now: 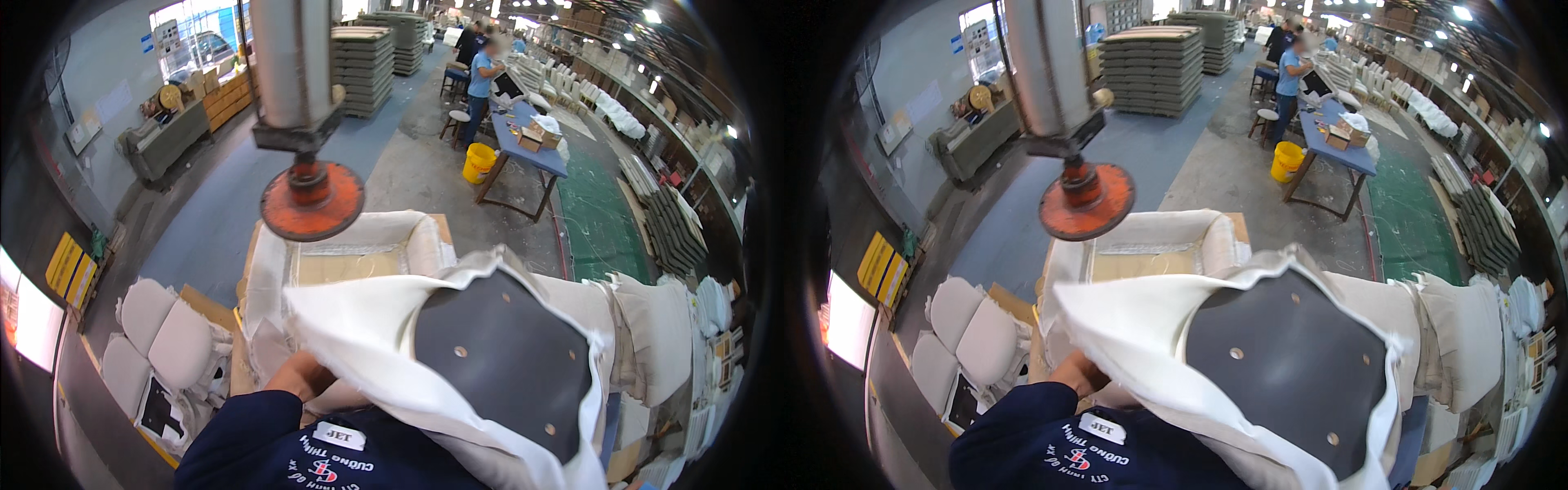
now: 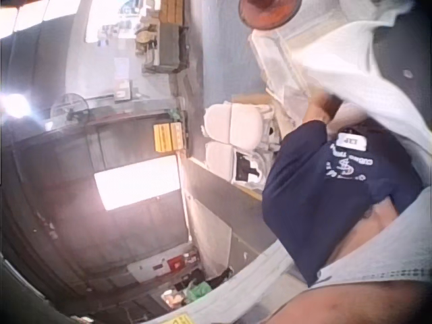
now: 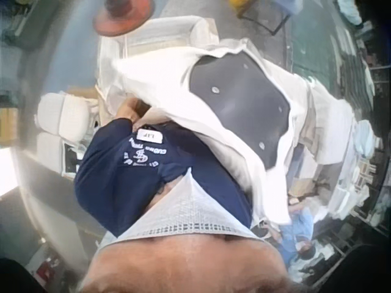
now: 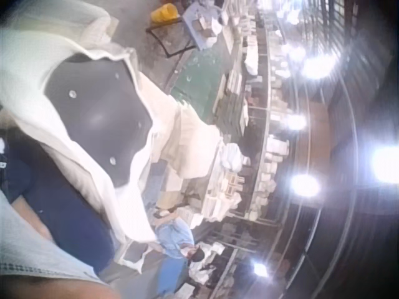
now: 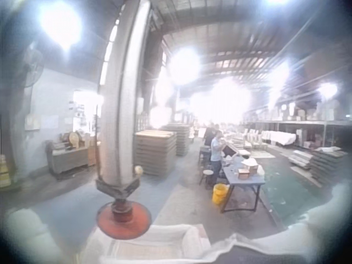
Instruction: The person stretches and secures white fabric over a seat cushion using a pneumatic staple gun and a yellow-handled screwdriver. They repeatedly pull the fabric taut, staple it to the frame, and use the screwdriver to tuck and smooth the edges around the perimeter.
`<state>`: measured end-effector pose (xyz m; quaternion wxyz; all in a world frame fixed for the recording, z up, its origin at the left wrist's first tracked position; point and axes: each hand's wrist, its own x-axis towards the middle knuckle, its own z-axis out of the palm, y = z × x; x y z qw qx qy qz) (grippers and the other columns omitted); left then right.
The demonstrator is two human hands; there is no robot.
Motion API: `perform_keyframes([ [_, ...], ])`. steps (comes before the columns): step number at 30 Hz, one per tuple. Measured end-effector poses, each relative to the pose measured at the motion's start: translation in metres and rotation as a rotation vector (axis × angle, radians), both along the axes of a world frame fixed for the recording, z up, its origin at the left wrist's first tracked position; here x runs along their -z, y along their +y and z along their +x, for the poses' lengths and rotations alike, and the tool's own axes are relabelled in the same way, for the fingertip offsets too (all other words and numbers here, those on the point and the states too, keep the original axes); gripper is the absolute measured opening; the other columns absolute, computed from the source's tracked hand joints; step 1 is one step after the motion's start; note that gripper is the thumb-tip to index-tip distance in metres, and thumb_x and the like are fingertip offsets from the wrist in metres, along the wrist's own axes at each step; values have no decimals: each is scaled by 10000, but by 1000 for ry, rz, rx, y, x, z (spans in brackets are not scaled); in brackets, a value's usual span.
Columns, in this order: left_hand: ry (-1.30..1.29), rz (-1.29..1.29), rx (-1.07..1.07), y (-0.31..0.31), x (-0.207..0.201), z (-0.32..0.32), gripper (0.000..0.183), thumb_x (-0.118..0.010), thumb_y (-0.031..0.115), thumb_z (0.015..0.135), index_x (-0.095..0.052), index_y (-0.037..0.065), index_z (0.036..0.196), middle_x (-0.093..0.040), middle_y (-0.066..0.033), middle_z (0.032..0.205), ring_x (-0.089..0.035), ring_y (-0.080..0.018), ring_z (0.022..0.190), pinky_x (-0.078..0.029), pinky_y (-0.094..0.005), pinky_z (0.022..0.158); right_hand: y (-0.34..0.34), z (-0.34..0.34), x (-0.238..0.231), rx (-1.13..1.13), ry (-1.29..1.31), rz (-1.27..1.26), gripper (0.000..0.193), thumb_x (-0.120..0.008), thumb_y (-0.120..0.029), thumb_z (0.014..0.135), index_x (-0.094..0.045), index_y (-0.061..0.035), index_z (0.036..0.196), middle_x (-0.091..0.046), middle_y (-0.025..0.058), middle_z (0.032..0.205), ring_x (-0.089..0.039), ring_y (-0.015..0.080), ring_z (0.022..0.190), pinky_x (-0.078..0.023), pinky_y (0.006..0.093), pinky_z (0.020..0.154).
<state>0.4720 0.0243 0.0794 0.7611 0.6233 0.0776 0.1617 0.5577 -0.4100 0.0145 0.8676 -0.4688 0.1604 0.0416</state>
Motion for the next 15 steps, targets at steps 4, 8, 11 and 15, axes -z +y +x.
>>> perform_keyframes([
  [4, 94, 31, -92, 65, 7, -90, 571, -441, 298, 1070, -395, -19, 1543, -505, -107, 1504, -478, -177, 1352, -352, -319, 1143, 60, 4, 0, -256, -18, -126, 749, -411, -584, 1042, -399, 16, 1489, -477, 177, 1490, -475, 316, 1353, -421, 423, 1099],
  [8, 219, 8, -166, 109, 26, -180, 587, -448, 273, 1070, -352, -15, 1573, -479, -110, 1535, -461, -181, 1374, -339, -327, 1164, 118, 12, 4, -464, -22, -264, 724, -421, -565, 1040, -412, 23, 1464, -490, 177, 1462, -484, 312, 1329, -424, 422, 1087],
  [11, 299, -46, -297, 138, 47, -243, 604, -454, 253, 1070, -320, -12, 1595, -461, -113, 1557, -449, -183, 1391, -329, -332, 1179, 176, 22, 13, -611, -44, -346, 705, -429, -550, 1039, -422, 27, 1445, -499, 178, 1441, -491, 309, 1311, -426, 421, 1078],
  [15, 220, -211, -508, 182, 101, -281, 598, -461, 266, 1063, -362, -34, 1570, -475, -132, 1541, -455, -188, 1384, -310, -295, 1173, 257, 39, 26, -764, -120, -509, 681, -439, -531, 1038, -435, 33, 1419, -511, 178, 1413, -499, 304, 1288, -429, 420, 1065],
])
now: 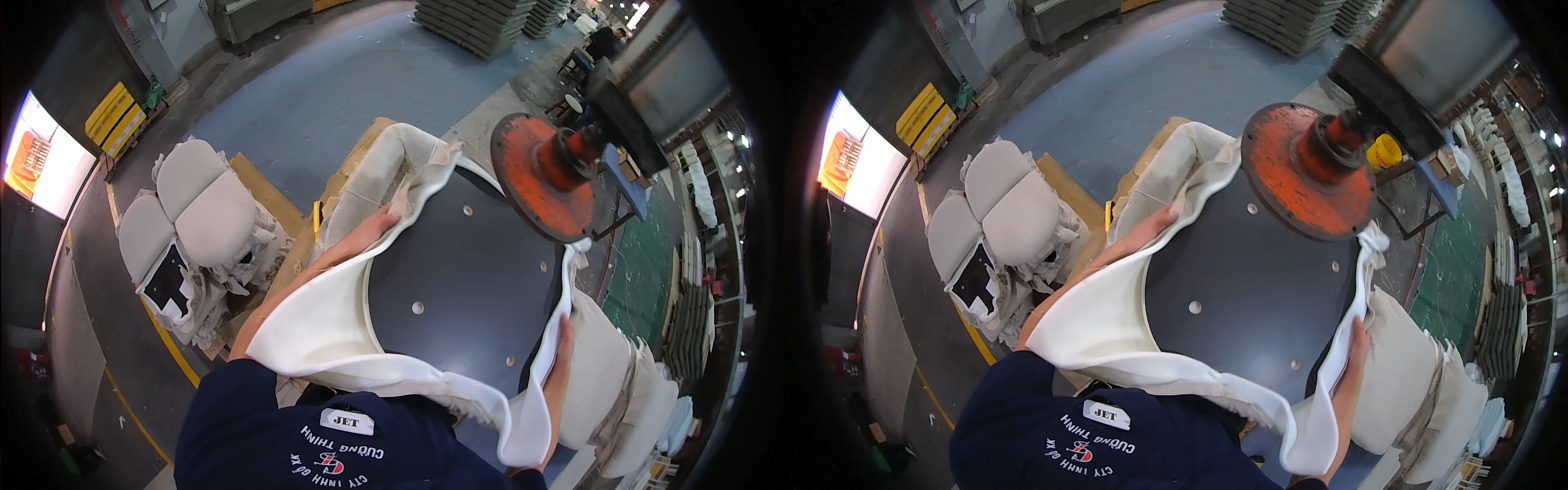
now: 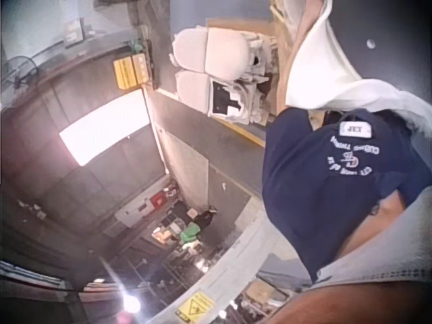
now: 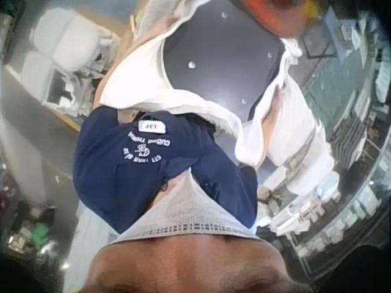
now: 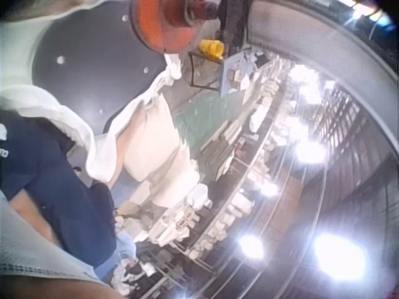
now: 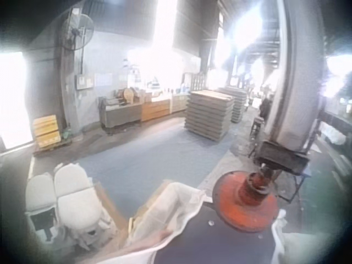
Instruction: The person stretches and secures white fabric over a seat cushion using a pneumatic staple gun and a yellow-handled screwdriver. They repeatedly pull the fabric taut, staple it to the frame, and use the screwdriver to tuck and smooth the edges around the perimeter.
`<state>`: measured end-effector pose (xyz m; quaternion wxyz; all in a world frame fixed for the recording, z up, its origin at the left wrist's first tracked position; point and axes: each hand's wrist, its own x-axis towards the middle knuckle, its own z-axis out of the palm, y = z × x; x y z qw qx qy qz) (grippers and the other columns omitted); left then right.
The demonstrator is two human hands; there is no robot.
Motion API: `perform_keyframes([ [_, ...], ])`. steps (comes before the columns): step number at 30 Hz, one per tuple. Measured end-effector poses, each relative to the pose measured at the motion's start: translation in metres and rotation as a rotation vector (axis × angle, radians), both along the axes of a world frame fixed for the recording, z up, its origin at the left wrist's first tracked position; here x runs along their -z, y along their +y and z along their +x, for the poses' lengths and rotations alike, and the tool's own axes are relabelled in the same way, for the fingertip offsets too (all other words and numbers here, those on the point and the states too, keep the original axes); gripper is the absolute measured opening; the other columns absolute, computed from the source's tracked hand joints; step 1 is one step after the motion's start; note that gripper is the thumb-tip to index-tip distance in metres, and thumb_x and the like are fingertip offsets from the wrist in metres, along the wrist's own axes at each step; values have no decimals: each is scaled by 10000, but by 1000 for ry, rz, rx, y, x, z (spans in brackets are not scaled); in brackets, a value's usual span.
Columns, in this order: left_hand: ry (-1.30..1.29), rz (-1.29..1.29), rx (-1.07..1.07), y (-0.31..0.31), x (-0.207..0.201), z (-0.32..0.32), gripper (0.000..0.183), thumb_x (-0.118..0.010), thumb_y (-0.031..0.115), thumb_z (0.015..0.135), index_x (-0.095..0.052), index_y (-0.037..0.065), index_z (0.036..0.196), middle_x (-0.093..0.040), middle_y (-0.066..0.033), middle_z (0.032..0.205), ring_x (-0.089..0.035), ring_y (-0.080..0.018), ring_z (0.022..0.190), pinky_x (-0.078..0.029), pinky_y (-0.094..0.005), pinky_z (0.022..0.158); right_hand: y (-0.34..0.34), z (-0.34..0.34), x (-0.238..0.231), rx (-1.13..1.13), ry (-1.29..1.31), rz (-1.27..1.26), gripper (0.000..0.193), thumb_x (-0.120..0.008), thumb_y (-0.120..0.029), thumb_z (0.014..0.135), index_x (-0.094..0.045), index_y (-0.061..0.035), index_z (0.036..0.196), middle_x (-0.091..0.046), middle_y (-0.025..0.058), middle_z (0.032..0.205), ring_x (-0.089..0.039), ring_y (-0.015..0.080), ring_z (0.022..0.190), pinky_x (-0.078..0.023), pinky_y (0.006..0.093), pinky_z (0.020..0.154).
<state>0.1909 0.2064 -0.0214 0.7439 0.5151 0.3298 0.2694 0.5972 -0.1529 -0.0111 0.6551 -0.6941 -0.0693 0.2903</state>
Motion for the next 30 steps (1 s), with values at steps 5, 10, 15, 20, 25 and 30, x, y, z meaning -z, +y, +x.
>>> perform_keyframes([
  [5, 267, 239, -116, 47, -9, -14, 578, -436, 369, 1076, -478, -16, 1505, -569, -177, 1459, -510, -273, 1343, -334, -369, 1162, 74, 16, 15, -88, -177, -218, 650, -451, -506, 1036, -451, 41, 1387, -527, 178, 1379, -510, 298, 1258, -433, 419, 1050],
  [10, 785, 494, -98, 71, 36, -16, 665, -455, 535, 1032, -552, 36, 1460, -586, -265, 1375, -494, -414, 1319, -326, -507, 1132, 110, 16, 31, -114, -365, -431, 620, -464, -482, 1035, -467, 49, 1356, -542, 178, 1344, -521, 293, 1229, -436, 417, 1034],
  [15, 658, 558, -194, 53, 40, -12, 718, -503, 546, 1007, -517, 8, 1482, -589, -245, 1322, -503, -418, 1269, -342, -481, 1111, 92, 17, 43, -71, -471, -533, 591, -476, -457, 1033, -483, 57, 1324, -558, 179, 1309, -531, 287, 1199, -440, 416, 1019],
  [20, 781, 518, -195, 51, 18, -16, 710, -557, 518, 992, -502, 10, 1486, -552, -255, 1336, -485, -429, 1245, -359, -489, 1092, 99, 3, 45, -89, -489, -563, 562, -488, -433, 1031, -499, 64, 1292, -573, 179, 1274, -542, 281, 1170, -443, 414, 1004],
  [25, 744, 546, -162, 60, 35, -18, 717, -580, 502, 988, -474, 4, 1493, -530, -245, 1335, -462, -422, 1231, -332, -499, 1110, 103, -2, 45, -108, -511, -577, 534, -501, -409, 1030, -515, 72, 1260, -589, 179, 1239, -553, 276, 1140, -447, 413, 988],
  [30, 758, 528, -172, 53, 14, -16, 721, -591, 485, 982, -452, 7, 1504, -509, -245, 1353, -437, -419, 1231, -328, -516, 1104, 115, -1, 47, -119, -557, -620, 506, -513, -384, 1028, -531, 80, 1229, -604, 179, 1204, -564, 270, 1111, -450, 411, 973],
])
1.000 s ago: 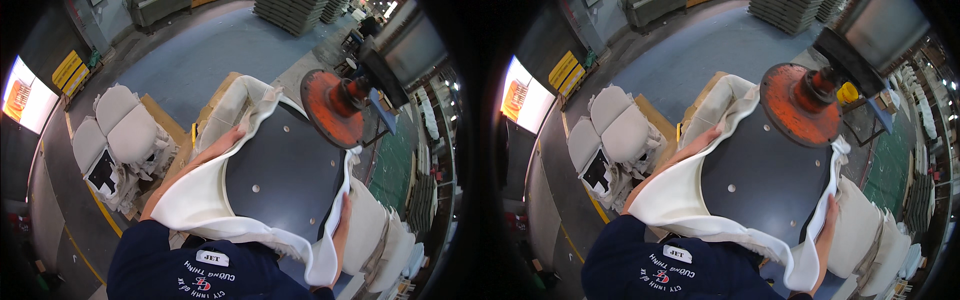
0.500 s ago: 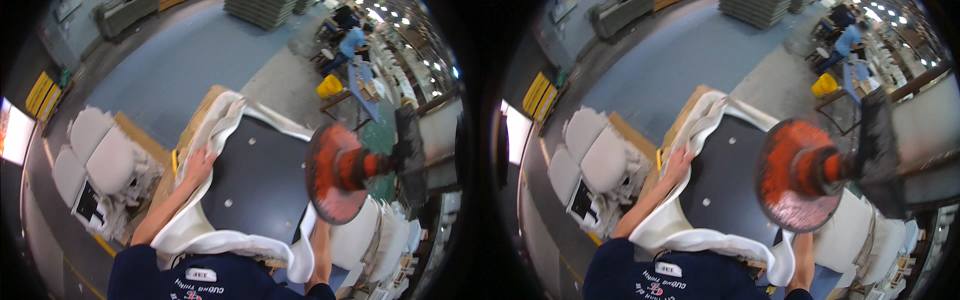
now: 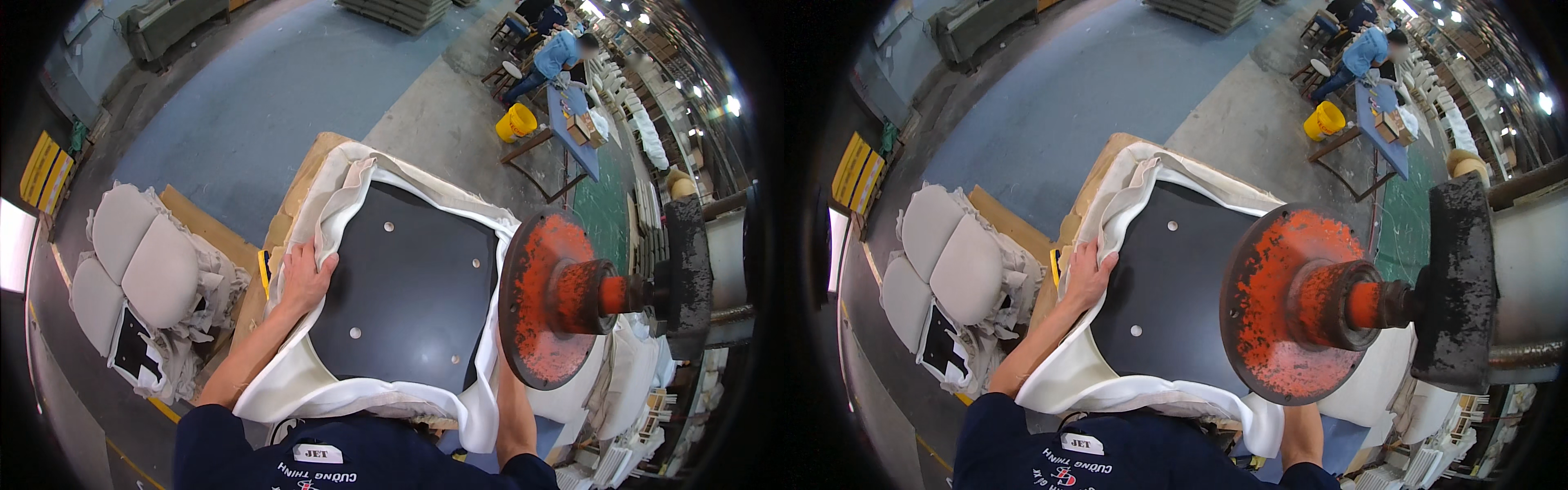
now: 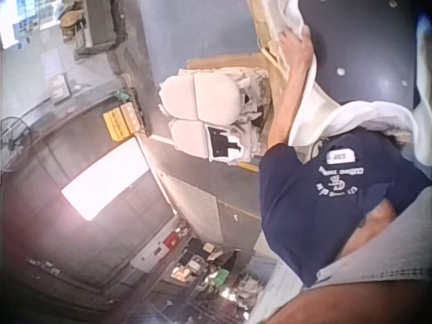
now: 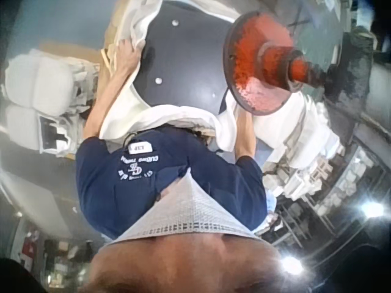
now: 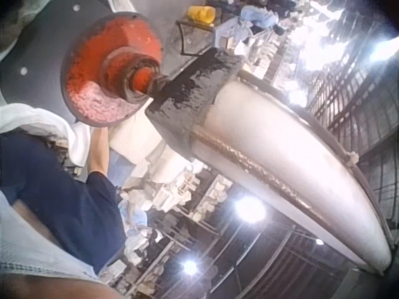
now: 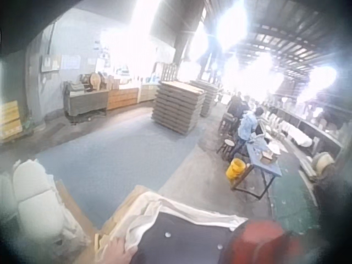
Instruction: The person stretches and secures white fabric over a seat cushion using a pneumatic staple gun and a yellow-handled screwdriver. They repeatedly pull the fabric taut, staple it to the frame, and use the screwdriver to tuck and smooth the edges around the perimeter.
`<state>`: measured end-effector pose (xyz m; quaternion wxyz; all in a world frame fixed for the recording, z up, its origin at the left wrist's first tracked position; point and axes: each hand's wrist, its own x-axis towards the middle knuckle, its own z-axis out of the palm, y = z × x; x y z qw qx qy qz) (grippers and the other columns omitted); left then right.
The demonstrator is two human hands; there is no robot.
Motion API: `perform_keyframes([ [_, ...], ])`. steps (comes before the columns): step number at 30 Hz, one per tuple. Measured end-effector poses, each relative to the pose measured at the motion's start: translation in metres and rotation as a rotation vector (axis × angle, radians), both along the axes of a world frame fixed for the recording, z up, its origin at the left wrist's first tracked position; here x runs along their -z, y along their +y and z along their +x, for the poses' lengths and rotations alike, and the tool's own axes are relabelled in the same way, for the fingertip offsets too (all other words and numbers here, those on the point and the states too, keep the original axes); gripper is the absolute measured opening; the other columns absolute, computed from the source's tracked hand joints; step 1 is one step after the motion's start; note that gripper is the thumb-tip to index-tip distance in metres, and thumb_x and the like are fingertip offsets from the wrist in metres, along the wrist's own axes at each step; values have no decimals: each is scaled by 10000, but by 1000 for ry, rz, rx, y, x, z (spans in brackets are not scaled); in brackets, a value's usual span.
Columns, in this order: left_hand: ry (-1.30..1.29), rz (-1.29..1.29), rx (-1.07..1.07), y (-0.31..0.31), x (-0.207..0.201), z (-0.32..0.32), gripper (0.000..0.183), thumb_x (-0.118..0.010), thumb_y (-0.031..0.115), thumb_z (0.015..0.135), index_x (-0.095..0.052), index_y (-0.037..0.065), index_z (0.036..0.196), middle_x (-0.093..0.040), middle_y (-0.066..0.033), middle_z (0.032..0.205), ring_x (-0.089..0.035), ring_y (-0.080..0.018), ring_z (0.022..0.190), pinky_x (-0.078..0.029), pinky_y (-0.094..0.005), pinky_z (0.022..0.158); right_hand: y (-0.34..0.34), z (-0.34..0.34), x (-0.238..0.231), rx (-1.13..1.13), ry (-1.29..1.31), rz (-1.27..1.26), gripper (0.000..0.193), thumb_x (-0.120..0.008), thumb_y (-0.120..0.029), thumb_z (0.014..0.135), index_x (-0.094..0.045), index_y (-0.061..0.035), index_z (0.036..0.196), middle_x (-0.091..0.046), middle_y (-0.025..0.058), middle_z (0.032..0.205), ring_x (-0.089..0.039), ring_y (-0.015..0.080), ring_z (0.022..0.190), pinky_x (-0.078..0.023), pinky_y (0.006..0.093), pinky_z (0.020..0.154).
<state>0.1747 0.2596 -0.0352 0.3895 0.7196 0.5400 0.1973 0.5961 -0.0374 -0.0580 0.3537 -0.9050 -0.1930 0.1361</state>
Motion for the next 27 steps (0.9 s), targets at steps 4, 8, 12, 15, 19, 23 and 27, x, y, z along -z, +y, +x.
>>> perform_keyframes([
  [4, -7, -18, 5, 0, -7, 5, 722, -595, 463, 980, -432, 12, 1520, -496, -245, 1356, -433, -416, 1223, -323, -520, 1109, 4, -1, 6, -14, -18, -3, 485, -523, -365, 1027, -544, 86, 1203, -617, 179, 1176, -572, 266, 1087, -453, 410, 961],
  [8, -16, 2, -7, -3, -8, 6, 690, -586, 430, 987, -443, 4, 1510, -497, -248, 1348, -439, -415, 1216, -330, -517, 1106, 12, -2, 4, -35, -18, -7, 464, -533, -345, 1025, -557, 92, 1178, -629, 180, 1148, -581, 261, 1064, -456, 409, 948],
  [12, -70, 33, 48, 4, -10, -1, 657, -568, 382, 995, -447, -23, 1497, -495, -257, 1354, -452, -419, 1213, -343, -499, 1105, 4, -17, 3, -38, -10, -11, 444, -543, -326, 1024, -570, 99, 1152, -642, 180, 1120, -589, 257, 1040, -459, 408, 936],
  [15, 7, 51, 88, 19, -18, 2, 657, -557, 362, 996, -438, -56, 1489, -485, -269, 1378, -457, -425, 1223, -350, -492, 1106, 6, -24, 8, -40, -22, -9, 430, -550, -311, 1023, -580, 103, 1133, -651, 180, 1099, -596, 253, 1023, -461, 407, 927],
  [19, -47, 45, 84, 17, -7, -4, 666, -562, 357, 991, -437, -87, 1472, -473, -280, 1401, -453, -429, 1239, -350, -506, 1108, 4, -30, 19, -38, -95, -37, 412, -560, -292, 1021, -593, 109, 1108, -663, 180, 1071, -604, 249, 999, -464, 406, 914],
  [23, -31, 20, 86, 13, -14, 1, 680, -572, 353, 986, -423, -97, 1474, -467, -284, 1404, -444, -438, 1255, -340, -510, 1120, -4, -30, 22, -11, -81, -24, 404, -560, -278, 1022, -596, 116, 1106, -673, 192, 1066, -615, 265, 994, -463, 414, 922],
  [27, -12, 56, 63, 8, -14, 0, 684, -575, 345, 985, -409, -92, 1485, -469, -282, 1401, -439, -445, 1268, -332, -517, 1129, 13, -40, -6, -69, -106, -51, 411, -560, -262, 1012, -593, 116, 1169, -677, 233, 1064, -637, 320, 1009, -467, 409, 940],
])
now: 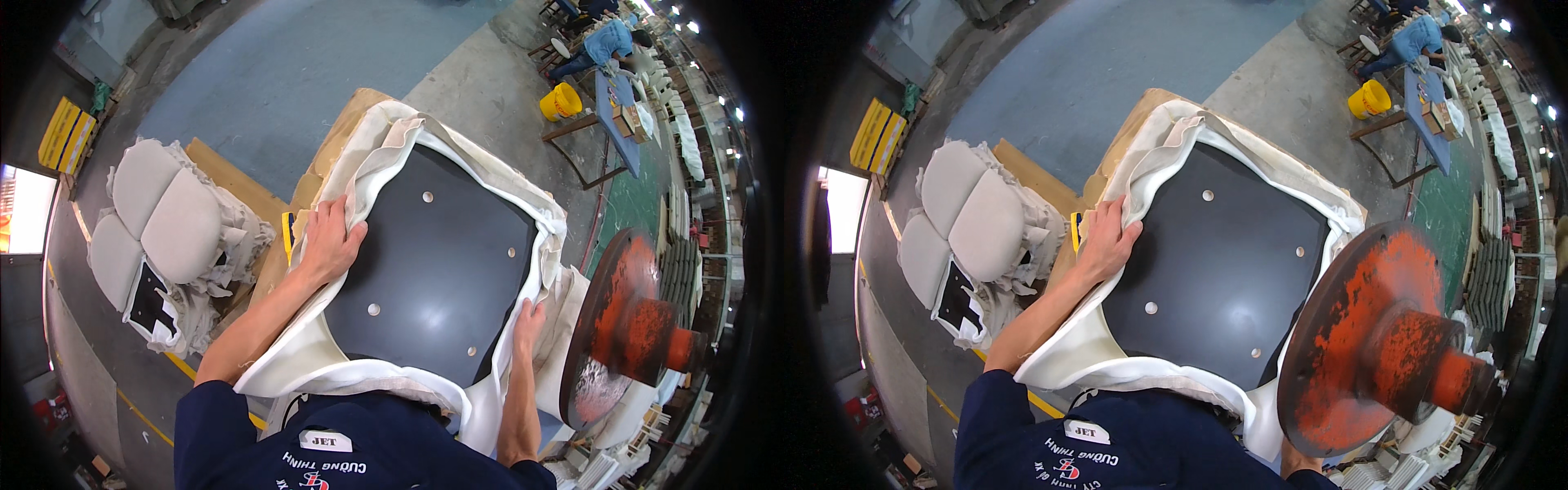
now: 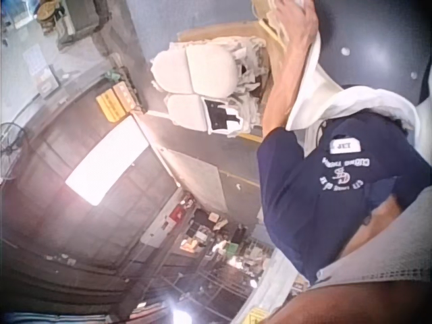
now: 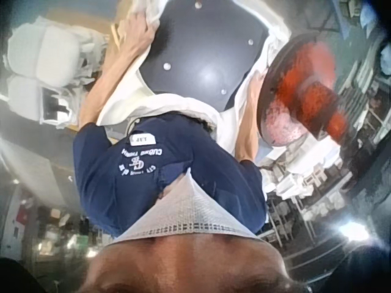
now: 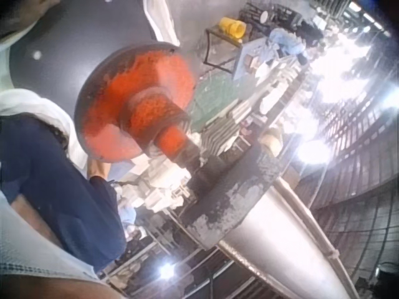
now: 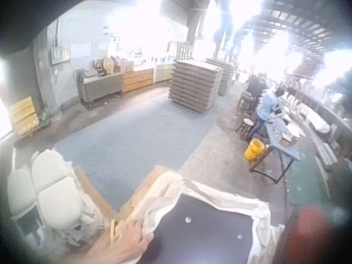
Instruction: The person stretches and secures white fabric over a seat cushion using a pneumatic staple gun and a yellow-handled screwdriver. They repeatedly pull the fabric taut, staple it to the frame, and use the screwdriver to tuck and smooth the edges around the perimeter.
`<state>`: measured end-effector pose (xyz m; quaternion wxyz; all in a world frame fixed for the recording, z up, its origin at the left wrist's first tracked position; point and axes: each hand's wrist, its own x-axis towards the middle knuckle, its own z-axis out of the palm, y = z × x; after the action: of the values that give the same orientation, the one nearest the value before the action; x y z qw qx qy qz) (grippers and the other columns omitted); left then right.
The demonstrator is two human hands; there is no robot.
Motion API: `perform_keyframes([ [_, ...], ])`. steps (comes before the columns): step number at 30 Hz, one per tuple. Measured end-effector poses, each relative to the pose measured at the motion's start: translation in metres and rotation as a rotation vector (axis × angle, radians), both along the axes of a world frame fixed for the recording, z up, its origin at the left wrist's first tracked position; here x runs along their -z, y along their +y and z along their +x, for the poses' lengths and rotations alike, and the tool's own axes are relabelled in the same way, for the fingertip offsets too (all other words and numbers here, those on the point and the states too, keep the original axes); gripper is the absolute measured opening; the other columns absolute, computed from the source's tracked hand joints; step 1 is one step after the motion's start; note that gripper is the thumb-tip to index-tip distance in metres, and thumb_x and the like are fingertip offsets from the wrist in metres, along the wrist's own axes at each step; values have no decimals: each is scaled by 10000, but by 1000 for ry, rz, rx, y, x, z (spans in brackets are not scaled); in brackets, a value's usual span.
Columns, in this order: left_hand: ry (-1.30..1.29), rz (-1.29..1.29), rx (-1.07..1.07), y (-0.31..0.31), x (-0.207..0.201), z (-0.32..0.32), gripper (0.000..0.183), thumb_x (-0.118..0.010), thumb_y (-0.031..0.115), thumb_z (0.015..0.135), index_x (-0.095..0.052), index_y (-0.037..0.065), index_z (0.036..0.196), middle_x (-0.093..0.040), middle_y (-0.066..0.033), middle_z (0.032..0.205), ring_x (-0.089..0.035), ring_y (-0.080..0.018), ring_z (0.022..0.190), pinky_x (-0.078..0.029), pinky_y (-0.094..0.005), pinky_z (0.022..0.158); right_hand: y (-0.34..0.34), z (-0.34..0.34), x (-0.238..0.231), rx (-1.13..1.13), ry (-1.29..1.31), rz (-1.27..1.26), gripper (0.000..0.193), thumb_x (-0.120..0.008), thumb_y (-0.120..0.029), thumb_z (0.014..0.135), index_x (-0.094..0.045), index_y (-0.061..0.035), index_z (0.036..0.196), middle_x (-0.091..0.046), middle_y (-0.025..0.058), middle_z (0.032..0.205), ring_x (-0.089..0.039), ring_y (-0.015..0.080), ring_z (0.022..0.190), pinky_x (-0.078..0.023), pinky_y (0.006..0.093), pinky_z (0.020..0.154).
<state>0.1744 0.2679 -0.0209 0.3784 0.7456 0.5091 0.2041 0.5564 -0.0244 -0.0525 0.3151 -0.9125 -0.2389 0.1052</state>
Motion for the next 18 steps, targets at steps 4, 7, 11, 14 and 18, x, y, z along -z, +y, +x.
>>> perform_keyframes([
  [4, 49, -41, 37, 2, 0, 6, 684, -580, 379, 992, -426, -83, 1472, -464, -275, 1418, -432, -452, 1290, -328, -530, 1131, -10, -2, 32, -43, -544, -193, 428, -565, -278, 1012, -587, 106, 1201, -648, 280, 1189, -619, 373, 1097, -450, 437, 989],
  [7, 123, -52, 50, 33, -10, 7, 680, -582, 417, 995, -450, -59, 1462, -452, -263, 1441, -424, -454, 1307, -323, -534, 1134, 11, 24, 3, -104, -350, -267, 517, -559, -332, 1022, -565, 97, 1310, -583, 315, 1310, -569, 412, 1196, -420, 468, 1050],
  [11, 187, 93, 9, 74, -5, 40, 597, -596, 415, 984, -546, -28, 1381, -453, -237, 1453, -435, -442, 1304, -324, -560, 1115, 51, 76, -20, -73, -307, -264, 622, -511, -432, 1044, -535, 37, 1452, -523, 338, 1355, -524, 431, 1245, -400, 485, 1077],
  [14, 234, 194, 3, 74, 8, 63, 514, -594, 373, 977, -612, 7, 1336, -457, -191, 1462, -443, -403, 1307, -330, -550, 1086, 65, 68, 13, -10, -343, -427, 600, -451, -484, 1054, -595, -49, 1441, -503, 271, 1309, -517, 417, 1223, -405, 485, 1068],
  [18, 218, 258, 4, 71, 21, 63, 425, -596, 321, 958, -655, 10, 1242, -459, -178, 1460, -441, -389, 1298, -338, -535, 1050, 75, 50, 18, 11, -388, -411, 573, -454, -472, 1042, -614, -85, 1434, -486, 240, 1287, -514, 399, 1220, -413, 485, 1060],
])
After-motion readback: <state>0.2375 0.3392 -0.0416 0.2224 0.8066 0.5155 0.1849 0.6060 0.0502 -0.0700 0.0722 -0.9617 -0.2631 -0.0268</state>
